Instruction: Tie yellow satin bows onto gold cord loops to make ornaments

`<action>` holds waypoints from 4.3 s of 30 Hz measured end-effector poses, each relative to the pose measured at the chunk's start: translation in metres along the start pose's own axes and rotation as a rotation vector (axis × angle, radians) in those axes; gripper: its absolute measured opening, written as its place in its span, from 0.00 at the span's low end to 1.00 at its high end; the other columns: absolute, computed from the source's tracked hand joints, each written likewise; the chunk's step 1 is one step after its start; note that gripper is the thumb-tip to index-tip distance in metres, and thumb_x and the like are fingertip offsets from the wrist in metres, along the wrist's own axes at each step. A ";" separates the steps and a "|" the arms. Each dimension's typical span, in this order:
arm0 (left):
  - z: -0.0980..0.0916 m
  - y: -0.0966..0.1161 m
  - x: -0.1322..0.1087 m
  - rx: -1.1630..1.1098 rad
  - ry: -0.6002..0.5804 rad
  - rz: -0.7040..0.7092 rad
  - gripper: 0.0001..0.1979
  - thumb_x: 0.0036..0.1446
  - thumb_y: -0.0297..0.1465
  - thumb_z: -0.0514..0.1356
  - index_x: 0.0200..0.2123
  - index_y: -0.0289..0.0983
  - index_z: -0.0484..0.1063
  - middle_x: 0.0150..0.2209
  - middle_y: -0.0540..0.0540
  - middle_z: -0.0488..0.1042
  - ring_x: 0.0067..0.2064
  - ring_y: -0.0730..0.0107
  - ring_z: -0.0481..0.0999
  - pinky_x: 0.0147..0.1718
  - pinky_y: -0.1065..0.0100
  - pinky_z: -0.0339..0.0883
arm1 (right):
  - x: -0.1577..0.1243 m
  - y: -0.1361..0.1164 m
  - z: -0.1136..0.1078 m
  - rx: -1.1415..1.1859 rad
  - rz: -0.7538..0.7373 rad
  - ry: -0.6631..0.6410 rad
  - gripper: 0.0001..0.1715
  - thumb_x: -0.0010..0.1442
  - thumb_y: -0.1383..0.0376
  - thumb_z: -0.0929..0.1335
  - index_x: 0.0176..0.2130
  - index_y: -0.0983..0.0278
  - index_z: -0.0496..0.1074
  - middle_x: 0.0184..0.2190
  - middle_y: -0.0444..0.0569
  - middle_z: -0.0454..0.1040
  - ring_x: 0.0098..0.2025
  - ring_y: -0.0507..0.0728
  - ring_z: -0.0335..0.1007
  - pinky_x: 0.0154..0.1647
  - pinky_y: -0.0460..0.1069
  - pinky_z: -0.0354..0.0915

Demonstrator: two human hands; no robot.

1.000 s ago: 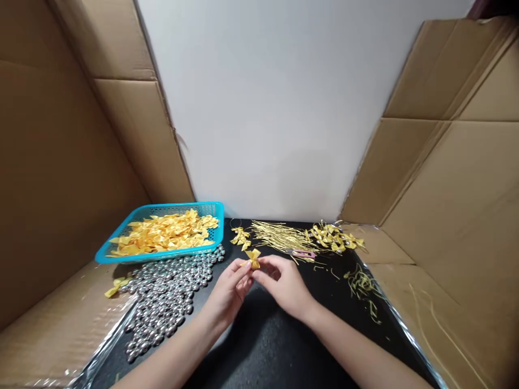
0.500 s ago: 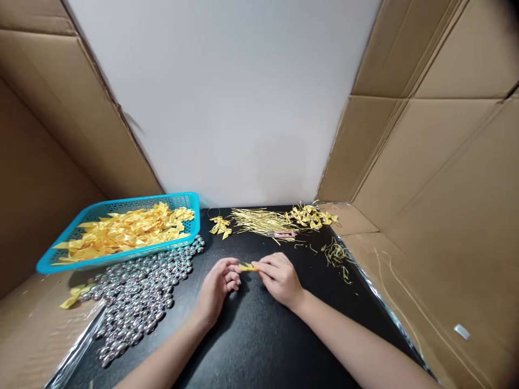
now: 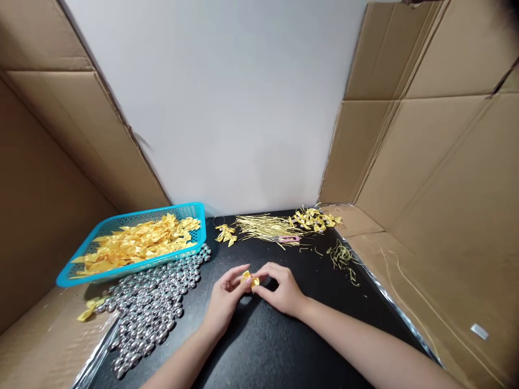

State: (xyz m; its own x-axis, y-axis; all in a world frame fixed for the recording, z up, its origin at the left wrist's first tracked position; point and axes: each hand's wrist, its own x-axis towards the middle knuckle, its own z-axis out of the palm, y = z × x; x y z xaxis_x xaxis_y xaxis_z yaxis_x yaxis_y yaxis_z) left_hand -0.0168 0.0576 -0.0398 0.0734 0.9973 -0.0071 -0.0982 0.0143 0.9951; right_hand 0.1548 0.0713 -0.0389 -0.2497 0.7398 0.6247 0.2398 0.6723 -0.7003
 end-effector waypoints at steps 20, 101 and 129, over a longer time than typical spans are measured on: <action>-0.005 0.016 -0.001 0.408 0.026 0.177 0.08 0.51 0.36 0.65 0.29 0.38 0.82 0.28 0.45 0.83 0.31 0.63 0.78 0.33 0.68 0.68 | 0.004 0.010 0.006 0.248 0.361 0.043 0.05 0.55 0.66 0.70 0.29 0.64 0.76 0.24 0.47 0.77 0.28 0.55 0.73 0.32 0.49 0.68; 0.008 0.014 -0.011 0.206 -0.067 0.164 0.03 0.54 0.31 0.64 0.31 0.37 0.76 0.30 0.49 0.76 0.31 0.70 0.76 0.31 0.72 0.69 | 0.032 -0.028 -0.039 -0.244 0.262 -0.580 0.07 0.60 0.67 0.71 0.31 0.64 0.69 0.34 0.44 0.73 0.39 0.54 0.67 0.44 0.51 0.57; -0.005 0.020 -0.005 0.657 -0.446 0.340 0.05 0.60 0.30 0.58 0.31 0.37 0.71 0.30 0.48 0.77 0.33 0.69 0.75 0.35 0.69 0.65 | 0.037 -0.011 -0.052 0.149 0.590 -0.828 0.07 0.53 0.65 0.74 0.28 0.66 0.74 0.24 0.42 0.73 0.27 0.50 0.67 0.29 0.44 0.60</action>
State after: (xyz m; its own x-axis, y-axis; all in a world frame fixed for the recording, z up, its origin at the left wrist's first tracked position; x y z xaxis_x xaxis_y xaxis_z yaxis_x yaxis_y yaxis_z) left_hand -0.0241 0.0532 -0.0199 0.5403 0.8163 0.2042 0.3983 -0.4619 0.7925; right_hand 0.1915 0.0925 0.0103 -0.7120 0.6643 -0.2277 0.4291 0.1549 -0.8899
